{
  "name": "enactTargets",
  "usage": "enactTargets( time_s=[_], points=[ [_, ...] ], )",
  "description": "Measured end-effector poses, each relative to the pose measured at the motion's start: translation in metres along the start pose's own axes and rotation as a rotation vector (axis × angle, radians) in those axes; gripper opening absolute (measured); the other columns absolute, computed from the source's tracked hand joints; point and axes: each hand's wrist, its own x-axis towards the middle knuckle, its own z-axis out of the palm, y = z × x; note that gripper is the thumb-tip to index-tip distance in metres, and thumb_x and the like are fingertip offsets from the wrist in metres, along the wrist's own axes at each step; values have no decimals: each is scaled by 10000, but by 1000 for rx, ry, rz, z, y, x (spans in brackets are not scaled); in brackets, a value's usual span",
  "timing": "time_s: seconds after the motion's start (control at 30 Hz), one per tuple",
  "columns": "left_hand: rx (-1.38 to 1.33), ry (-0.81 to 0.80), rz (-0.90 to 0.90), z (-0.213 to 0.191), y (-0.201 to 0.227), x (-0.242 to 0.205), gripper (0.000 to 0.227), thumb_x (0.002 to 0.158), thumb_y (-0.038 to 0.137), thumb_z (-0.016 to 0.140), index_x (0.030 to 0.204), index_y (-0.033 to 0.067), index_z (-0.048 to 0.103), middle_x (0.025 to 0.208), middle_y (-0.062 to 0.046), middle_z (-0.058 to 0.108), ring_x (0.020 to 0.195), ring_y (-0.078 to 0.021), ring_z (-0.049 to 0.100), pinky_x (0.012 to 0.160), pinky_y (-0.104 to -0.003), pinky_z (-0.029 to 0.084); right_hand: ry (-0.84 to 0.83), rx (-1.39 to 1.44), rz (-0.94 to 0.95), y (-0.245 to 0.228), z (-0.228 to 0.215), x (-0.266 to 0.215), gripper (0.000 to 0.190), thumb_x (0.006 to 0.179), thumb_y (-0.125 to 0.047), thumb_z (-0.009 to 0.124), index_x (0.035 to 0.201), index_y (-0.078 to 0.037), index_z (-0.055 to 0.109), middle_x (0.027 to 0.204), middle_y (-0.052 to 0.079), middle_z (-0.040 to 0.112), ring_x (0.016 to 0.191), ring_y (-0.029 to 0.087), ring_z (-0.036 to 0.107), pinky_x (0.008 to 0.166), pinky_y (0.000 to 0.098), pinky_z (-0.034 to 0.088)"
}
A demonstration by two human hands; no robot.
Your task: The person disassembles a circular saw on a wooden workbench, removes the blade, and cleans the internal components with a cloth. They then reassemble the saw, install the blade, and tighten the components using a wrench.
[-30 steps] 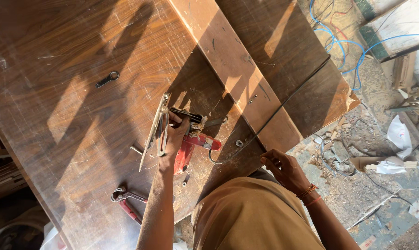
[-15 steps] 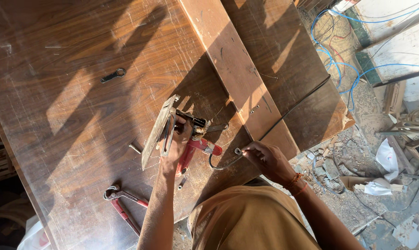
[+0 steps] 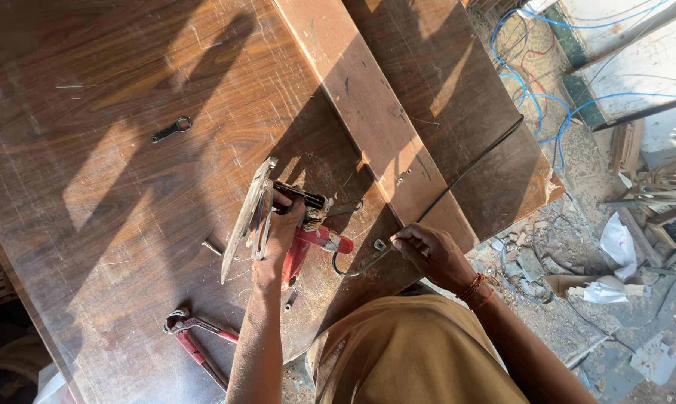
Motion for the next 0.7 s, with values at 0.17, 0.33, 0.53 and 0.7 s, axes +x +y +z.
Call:
enactTargets(
  time_s=[0.17,0.33,0.53,0.7],
  points=[
    [207,-32,98,28,14,-8,303,931,10,772,1107,1,525,1097,-136,631,1049,-199,692,989,-358,602,26,-14,23,4,1,-4,195,966,-209,660,1046,-48,735,916,67,795,747,167,745,667,317,592],
    [962,212,161,68,34,-9,230,876,-26,757,1018,43,589,887,-74,688,786,-143,678,693,-284,594,38,10,10,8,1,-4,193,969,-199,656,1052,-40,727,939,68,796,756,162,751,667,316,589],
    [1310,150,409,83,53,-11,95,912,-23,666,968,54,667,807,-62,694,626,-153,662,546,-303,549,52,37,64,14,-4,-8,190,962,-187,661,1049,-31,724,931,81,795,732,173,738,657,321,586],
    [1425,179,203,81,54,-19,102,965,20,586,1033,39,659,809,-105,663,608,-186,637,534,-365,536,53,36,-33,9,0,-2,182,981,-183,653,1062,-37,724,967,78,797,768,162,748,673,331,607]
  ],
)
